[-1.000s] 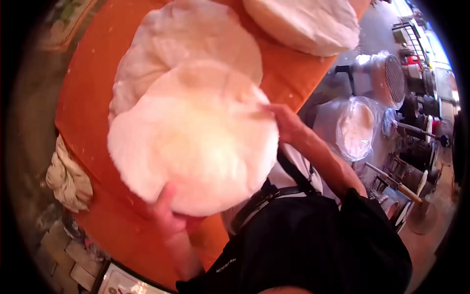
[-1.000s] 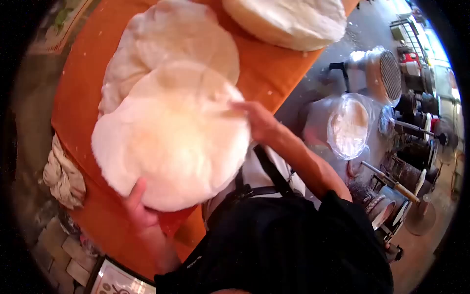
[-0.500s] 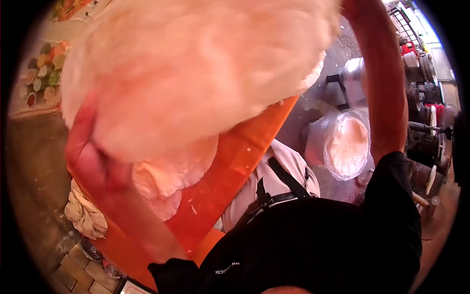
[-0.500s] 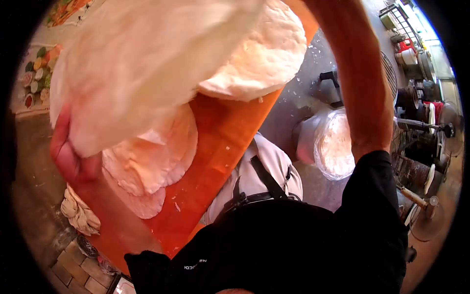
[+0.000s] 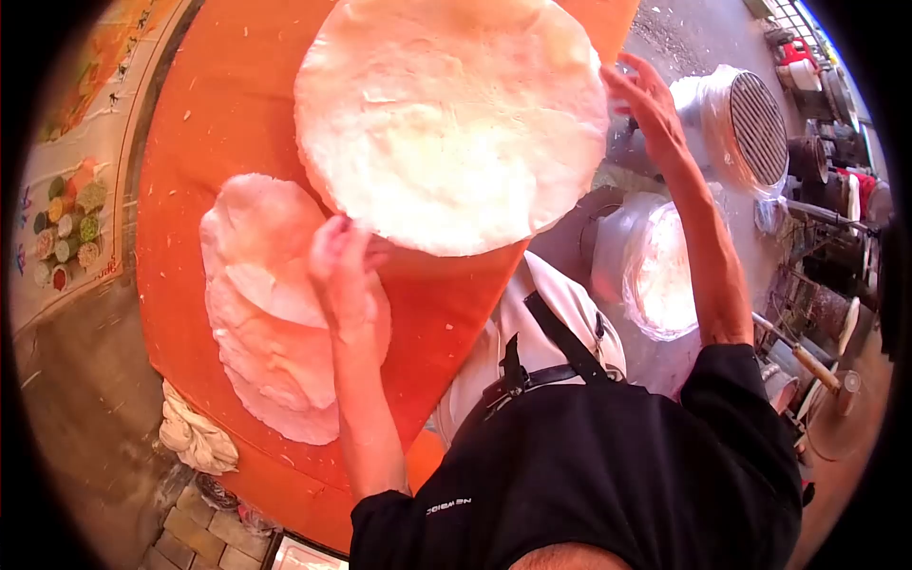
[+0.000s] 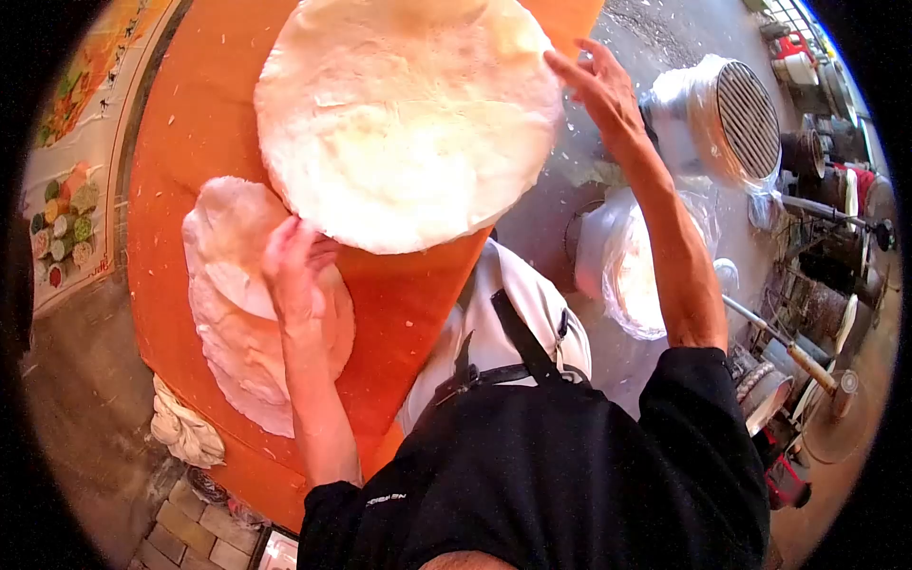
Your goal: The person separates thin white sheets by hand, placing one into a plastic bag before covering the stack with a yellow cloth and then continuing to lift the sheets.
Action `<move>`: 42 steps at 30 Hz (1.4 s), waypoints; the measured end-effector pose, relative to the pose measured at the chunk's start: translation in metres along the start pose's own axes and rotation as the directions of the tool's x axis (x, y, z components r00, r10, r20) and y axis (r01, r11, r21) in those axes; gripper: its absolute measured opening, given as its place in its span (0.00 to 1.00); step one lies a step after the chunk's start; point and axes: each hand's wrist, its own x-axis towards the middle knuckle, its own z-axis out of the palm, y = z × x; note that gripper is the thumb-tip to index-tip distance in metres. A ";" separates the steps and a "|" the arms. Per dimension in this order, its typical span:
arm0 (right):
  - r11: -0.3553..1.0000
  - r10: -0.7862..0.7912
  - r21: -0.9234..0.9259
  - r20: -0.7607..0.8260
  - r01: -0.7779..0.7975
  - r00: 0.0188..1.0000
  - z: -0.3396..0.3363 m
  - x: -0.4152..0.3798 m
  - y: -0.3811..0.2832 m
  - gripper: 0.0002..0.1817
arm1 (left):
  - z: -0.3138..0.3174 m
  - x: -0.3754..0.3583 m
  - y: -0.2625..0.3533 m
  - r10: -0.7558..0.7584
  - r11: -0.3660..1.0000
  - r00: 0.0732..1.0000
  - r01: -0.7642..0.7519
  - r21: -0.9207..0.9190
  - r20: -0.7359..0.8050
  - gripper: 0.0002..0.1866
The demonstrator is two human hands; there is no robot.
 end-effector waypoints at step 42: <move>0.867 -0.497 -0.063 -0.164 0.494 0.852 0.039 -0.086 -0.020 0.21 | -0.093 -0.073 -0.101 0.225 0.967 0.922 -0.251 -0.042 -0.314 0.20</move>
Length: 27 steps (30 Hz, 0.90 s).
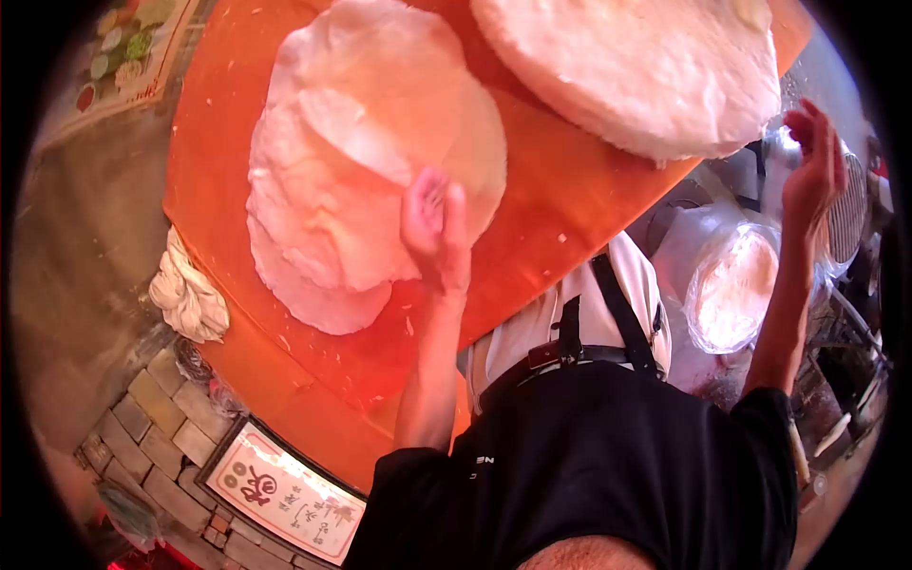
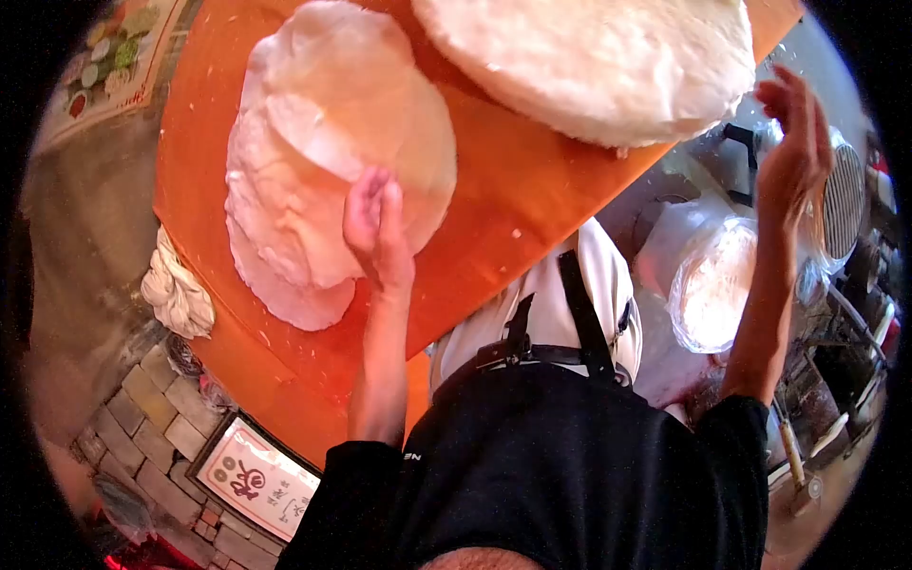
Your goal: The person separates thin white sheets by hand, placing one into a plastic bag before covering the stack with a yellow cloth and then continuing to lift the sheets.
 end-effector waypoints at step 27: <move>0.923 -0.340 0.377 0.717 0.072 0.609 0.305 -0.167 -0.256 0.12 | -0.261 0.022 -0.042 -0.480 0.727 0.855 0.262 -0.635 -0.196 0.06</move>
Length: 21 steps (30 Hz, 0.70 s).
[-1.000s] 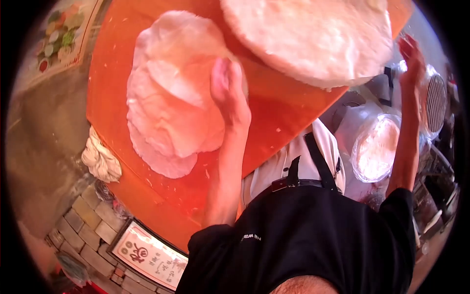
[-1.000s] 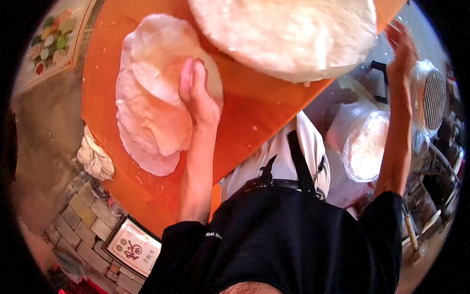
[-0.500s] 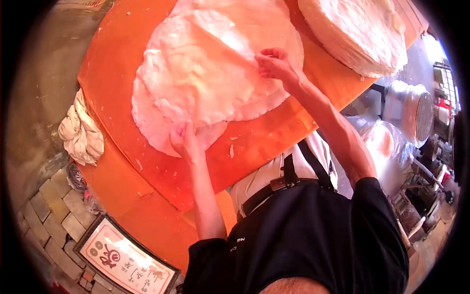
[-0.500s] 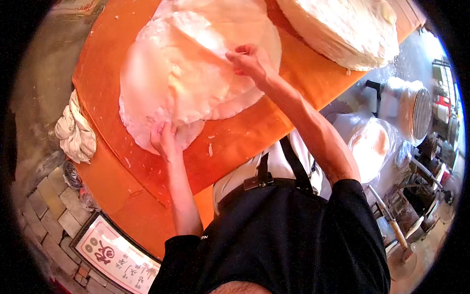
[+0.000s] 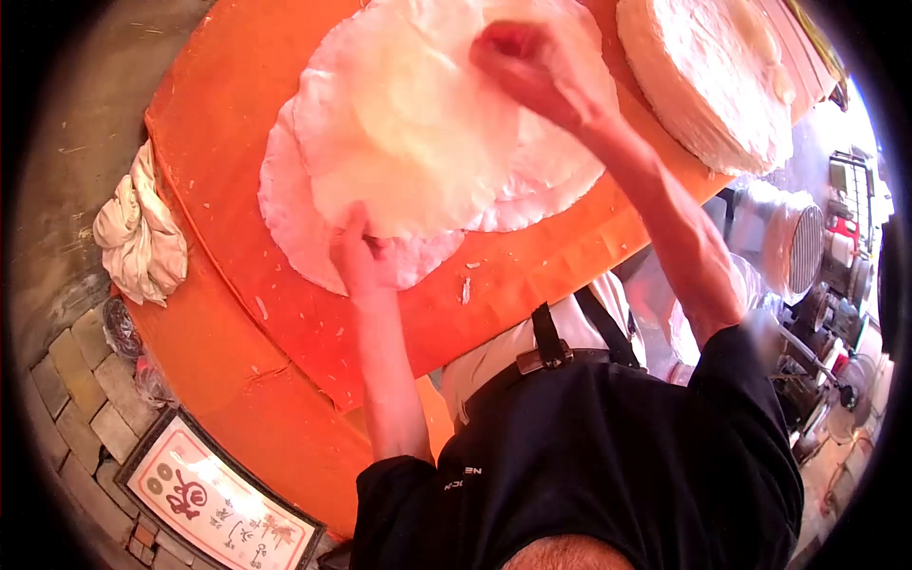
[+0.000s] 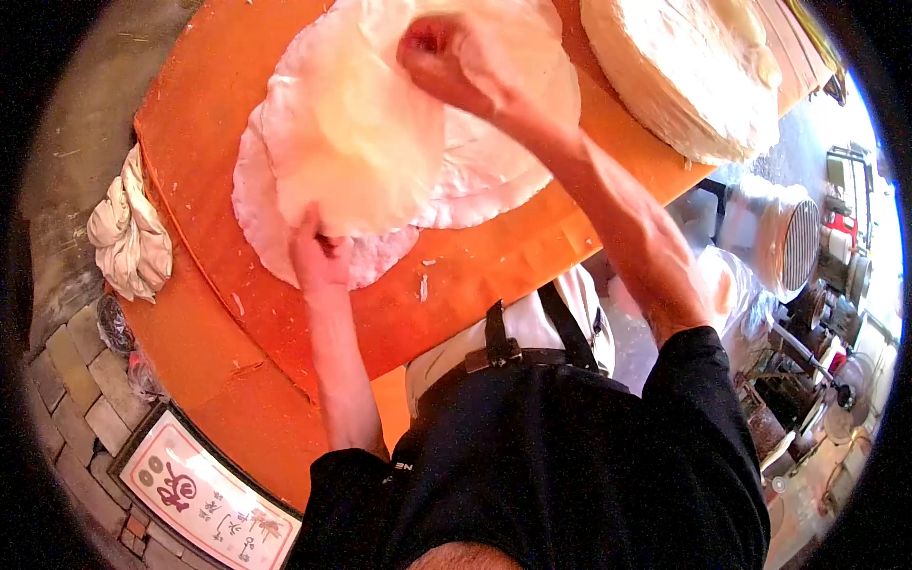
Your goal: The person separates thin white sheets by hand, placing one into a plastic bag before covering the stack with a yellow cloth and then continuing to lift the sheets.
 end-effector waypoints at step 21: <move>0.734 0.195 -0.509 -0.475 -0.449 0.858 -0.077 0.027 0.141 0.07 | 0.088 0.029 -0.035 -0.133 0.960 0.984 0.098 0.263 0.120 0.09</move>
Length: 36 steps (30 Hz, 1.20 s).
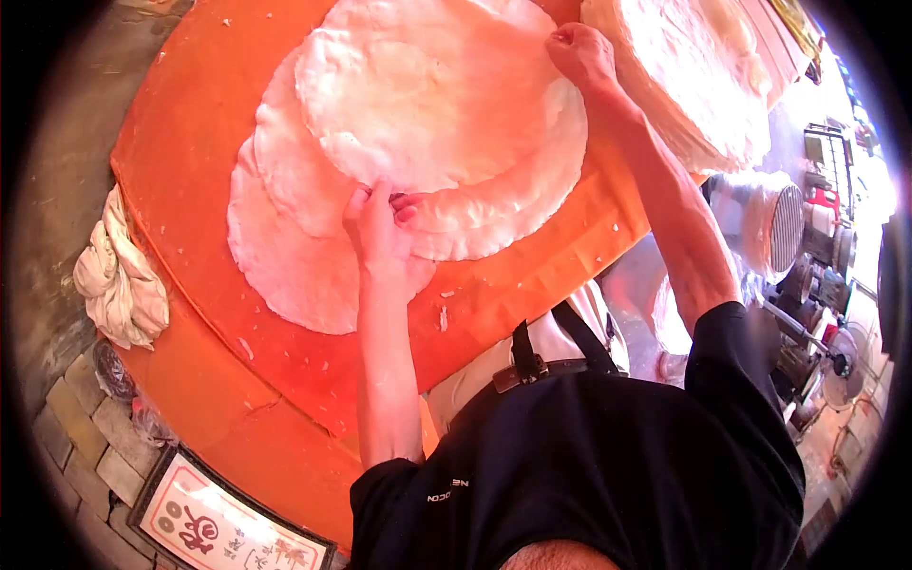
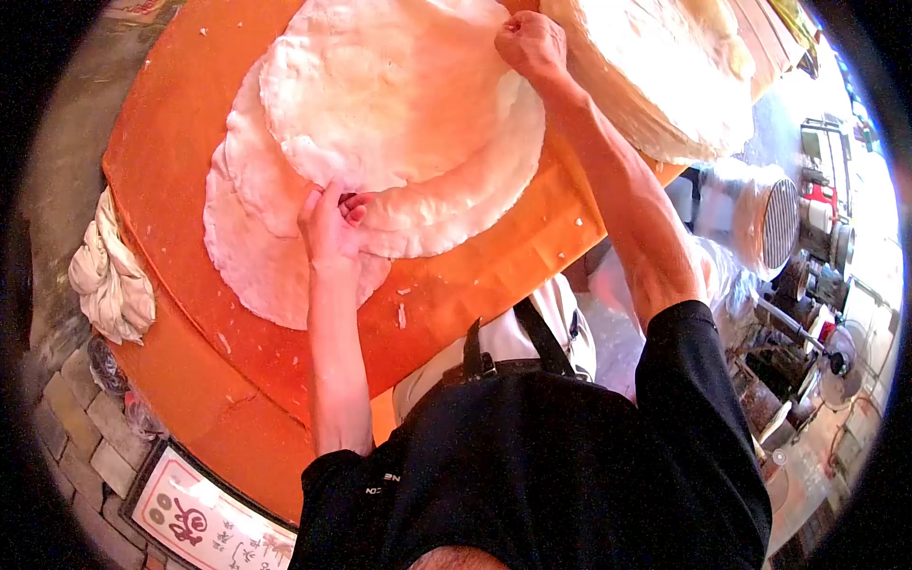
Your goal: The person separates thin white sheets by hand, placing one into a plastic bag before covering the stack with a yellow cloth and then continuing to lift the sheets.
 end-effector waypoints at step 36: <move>0.892 -0.426 -0.123 0.091 0.435 0.900 -0.068 -0.119 -0.042 0.42 | -0.017 -0.083 -0.029 0.061 0.672 0.946 0.196 -0.714 0.317 0.28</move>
